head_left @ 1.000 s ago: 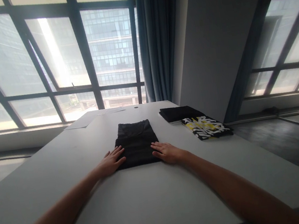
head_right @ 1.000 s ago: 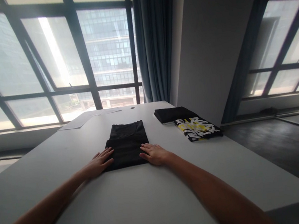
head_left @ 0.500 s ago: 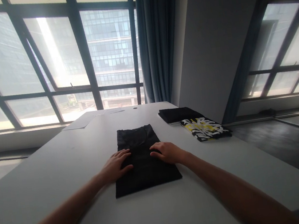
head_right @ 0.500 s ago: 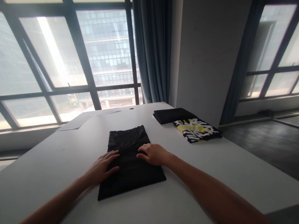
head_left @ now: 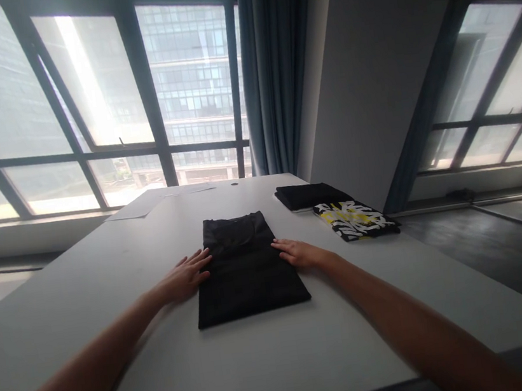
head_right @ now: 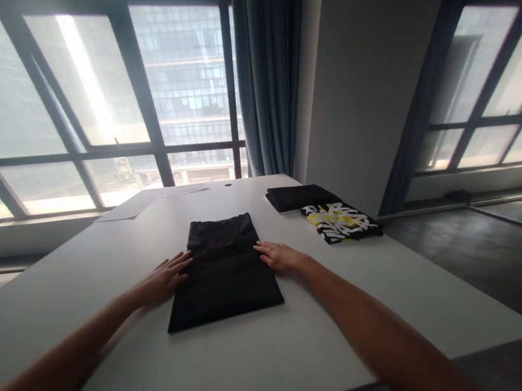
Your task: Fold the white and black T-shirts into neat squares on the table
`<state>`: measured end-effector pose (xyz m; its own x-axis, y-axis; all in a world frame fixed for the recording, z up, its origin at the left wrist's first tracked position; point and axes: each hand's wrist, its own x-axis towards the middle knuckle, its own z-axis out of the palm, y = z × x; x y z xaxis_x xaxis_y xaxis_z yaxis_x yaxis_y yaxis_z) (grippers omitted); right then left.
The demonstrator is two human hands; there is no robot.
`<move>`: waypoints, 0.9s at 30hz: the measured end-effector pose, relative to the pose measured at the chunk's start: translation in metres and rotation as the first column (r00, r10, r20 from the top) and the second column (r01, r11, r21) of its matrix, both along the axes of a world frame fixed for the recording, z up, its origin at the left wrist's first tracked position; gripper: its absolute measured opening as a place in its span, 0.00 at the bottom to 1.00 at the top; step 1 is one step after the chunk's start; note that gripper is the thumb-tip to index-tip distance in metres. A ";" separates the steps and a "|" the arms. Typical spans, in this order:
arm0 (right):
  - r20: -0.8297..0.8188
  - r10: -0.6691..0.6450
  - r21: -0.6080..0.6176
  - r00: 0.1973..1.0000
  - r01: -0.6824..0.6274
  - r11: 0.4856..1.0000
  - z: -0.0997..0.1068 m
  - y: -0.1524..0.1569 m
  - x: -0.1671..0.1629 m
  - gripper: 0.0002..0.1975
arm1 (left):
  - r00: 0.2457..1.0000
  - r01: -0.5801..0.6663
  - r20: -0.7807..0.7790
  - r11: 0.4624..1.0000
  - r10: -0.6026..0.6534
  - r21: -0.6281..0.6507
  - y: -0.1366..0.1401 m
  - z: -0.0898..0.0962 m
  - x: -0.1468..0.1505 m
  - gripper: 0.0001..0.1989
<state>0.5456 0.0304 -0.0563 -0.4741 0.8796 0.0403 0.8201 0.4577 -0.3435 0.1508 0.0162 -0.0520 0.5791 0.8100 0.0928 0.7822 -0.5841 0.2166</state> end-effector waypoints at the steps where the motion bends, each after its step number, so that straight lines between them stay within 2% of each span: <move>1: -0.006 0.007 -0.008 1.000 -0.007 1.000 0.001 0.001 0.006 0.29 | 1.000 0.026 0.007 0.999 -0.026 0.020 -0.001 0.003 -0.005 0.29; 4: -0.021 0.023 -0.037 1.000 -0.024 0.999 0.005 0.000 0.015 0.36 | 0.994 0.111 0.019 0.994 -0.112 0.020 -0.010 0.011 -0.016 0.26; 6: -0.027 0.049 -0.027 0.998 -0.050 0.998 0.010 -0.004 0.014 0.37 | 0.988 0.149 0.041 0.989 -0.149 -0.009 -0.017 0.014 -0.018 0.25; 9: -0.054 0.113 0.009 0.992 -0.113 0.994 0.018 -0.011 0.007 0.33 | 0.976 0.187 0.114 0.982 -0.185 -0.006 -0.023 0.011 -0.011 0.25; 13: -0.088 0.178 -0.031 0.980 -0.181 0.983 0.026 -0.016 0.001 0.30 | 0.968 0.156 0.191 0.986 -0.163 0.052 -0.021 0.000 0.006 0.25; 17: -0.097 0.148 0.038 0.984 -0.145 0.989 0.030 -0.018 -0.002 0.22 | 0.953 0.153 0.248 0.983 -0.173 0.097 -0.014 -0.002 0.015 0.20; 19: -0.127 0.141 0.085 0.982 -0.131 0.988 0.033 -0.020 -0.005 0.18 | 0.944 0.166 0.275 0.983 -0.182 0.080 -0.014 0.002 0.015 0.20; 21: -0.181 0.162 0.078 0.970 -0.150 0.986 0.037 -0.024 -0.008 0.16 | 0.935 0.163 0.312 0.985 -0.170 0.049 -0.017 0.011 0.013 0.20; 27: -0.351 0.198 -0.076 0.915 -0.239 0.968 0.050 -0.033 -0.009 0.14 | 0.912 0.138 0.396 0.989 -0.107 -0.052 -0.038 0.038 0.005 0.14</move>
